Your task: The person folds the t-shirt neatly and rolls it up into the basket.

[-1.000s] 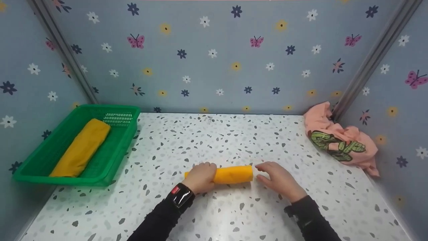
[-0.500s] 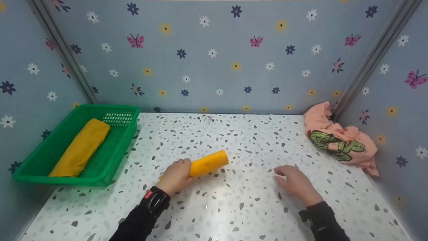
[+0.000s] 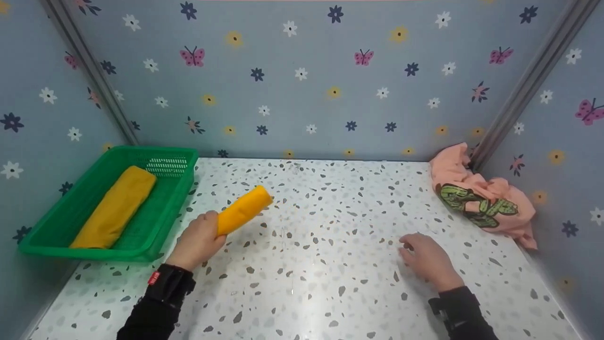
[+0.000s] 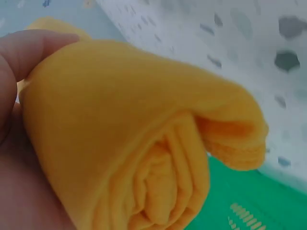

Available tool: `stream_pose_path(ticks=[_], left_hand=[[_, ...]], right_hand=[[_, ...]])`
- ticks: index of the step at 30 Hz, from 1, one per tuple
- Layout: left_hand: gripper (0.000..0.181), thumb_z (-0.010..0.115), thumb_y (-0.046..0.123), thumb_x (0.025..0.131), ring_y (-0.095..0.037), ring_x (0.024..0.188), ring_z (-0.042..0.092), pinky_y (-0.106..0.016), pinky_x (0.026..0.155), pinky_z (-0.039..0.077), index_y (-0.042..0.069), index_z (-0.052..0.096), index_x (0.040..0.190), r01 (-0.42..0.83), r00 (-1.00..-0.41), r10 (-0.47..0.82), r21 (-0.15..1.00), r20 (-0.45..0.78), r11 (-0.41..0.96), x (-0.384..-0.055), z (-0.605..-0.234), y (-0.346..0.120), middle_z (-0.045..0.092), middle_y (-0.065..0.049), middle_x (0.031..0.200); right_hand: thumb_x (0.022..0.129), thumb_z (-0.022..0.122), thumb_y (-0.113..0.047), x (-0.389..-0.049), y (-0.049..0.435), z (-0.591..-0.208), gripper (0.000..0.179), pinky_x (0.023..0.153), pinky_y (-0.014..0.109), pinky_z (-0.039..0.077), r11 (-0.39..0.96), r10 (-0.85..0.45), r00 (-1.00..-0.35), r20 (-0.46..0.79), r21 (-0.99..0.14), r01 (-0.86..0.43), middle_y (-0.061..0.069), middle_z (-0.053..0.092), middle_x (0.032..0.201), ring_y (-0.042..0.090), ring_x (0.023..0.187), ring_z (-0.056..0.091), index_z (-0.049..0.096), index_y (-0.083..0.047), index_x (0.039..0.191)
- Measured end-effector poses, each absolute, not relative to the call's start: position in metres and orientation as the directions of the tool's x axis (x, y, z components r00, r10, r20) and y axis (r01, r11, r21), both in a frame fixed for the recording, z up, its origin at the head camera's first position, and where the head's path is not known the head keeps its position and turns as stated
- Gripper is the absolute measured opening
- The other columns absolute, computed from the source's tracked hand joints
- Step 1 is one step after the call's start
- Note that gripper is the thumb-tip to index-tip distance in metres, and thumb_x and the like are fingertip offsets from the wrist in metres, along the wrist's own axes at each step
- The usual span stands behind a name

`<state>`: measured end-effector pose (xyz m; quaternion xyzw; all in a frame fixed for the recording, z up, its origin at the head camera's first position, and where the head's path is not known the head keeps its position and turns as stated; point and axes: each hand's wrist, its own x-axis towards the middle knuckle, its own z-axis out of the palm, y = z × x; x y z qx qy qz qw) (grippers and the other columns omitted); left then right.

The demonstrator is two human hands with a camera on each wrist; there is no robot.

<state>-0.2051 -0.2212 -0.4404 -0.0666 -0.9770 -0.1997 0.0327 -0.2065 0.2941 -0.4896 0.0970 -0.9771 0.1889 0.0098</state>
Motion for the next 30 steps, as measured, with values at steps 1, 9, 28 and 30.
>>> stream_pose_path(ticks=[1, 9, 28, 30], left_hand=[[0.033, 0.066, 0.007, 0.086, -0.032, 0.076, 0.051, -0.050, 0.074, 0.046, -0.008, 0.049, 0.110, 0.139, -0.989, 0.108, 0.385, 0.103, 0.912, -0.205, -0.437, -0.226, 0.053, -0.016, 0.087], [0.037, 0.064, 0.008, 0.089, -0.038, 0.077, 0.051, -0.054, 0.072, 0.045, -0.013, 0.044, 0.113, 0.111, -0.979, 0.020, 0.443, 0.205, 0.890, -0.201, -0.414, -0.261, 0.052, -0.024, 0.090], [0.048, 0.055, 0.019, 0.099, -0.036, 0.076, 0.050, -0.043, 0.065, 0.046, -0.014, 0.031, 0.125, -0.036, -0.989, -0.115, 0.588, 0.097, 0.808, -0.204, -0.363, -0.309, 0.043, -0.023, 0.093], [0.048, 0.055, 0.020, 0.099, -0.037, 0.076, 0.050, -0.043, 0.065, 0.046, -0.014, 0.031, 0.125, -0.052, -0.987, -0.132, 0.586, 0.095, 0.808, -0.207, -0.360, -0.313, 0.043, -0.024, 0.093]], right_hand=[[0.095, 0.062, -0.017, -0.207, 0.294, -0.489, 0.028, 0.086, 0.051, 0.049, 0.912, -0.178, -0.983, 0.049, -0.366, -0.183, 0.011, 0.066, 0.104, 0.031, 0.100, 0.061, 0.065, -0.001, 0.117], [0.092, 0.062, -0.014, -0.214, 0.288, -0.490, 0.022, 0.076, 0.047, 0.049, 0.921, -0.146, -0.984, 0.107, -0.347, -0.174, 0.008, 0.063, 0.093, 0.026, 0.086, 0.059, 0.066, -0.001, 0.109], [0.086, 0.069, -0.011, -0.225, 0.223, -0.478, 0.006, 0.064, 0.038, 0.048, 0.894, -0.177, -0.919, 0.353, -0.332, -0.300, 0.001, 0.061, 0.080, 0.020, 0.074, 0.056, 0.067, -0.009, 0.091], [0.086, 0.069, -0.010, -0.225, 0.218, -0.478, 0.006, 0.064, 0.037, 0.048, 0.890, -0.189, -0.913, 0.361, -0.329, -0.315, 0.001, 0.061, 0.080, 0.020, 0.074, 0.056, 0.067, -0.009, 0.091]])
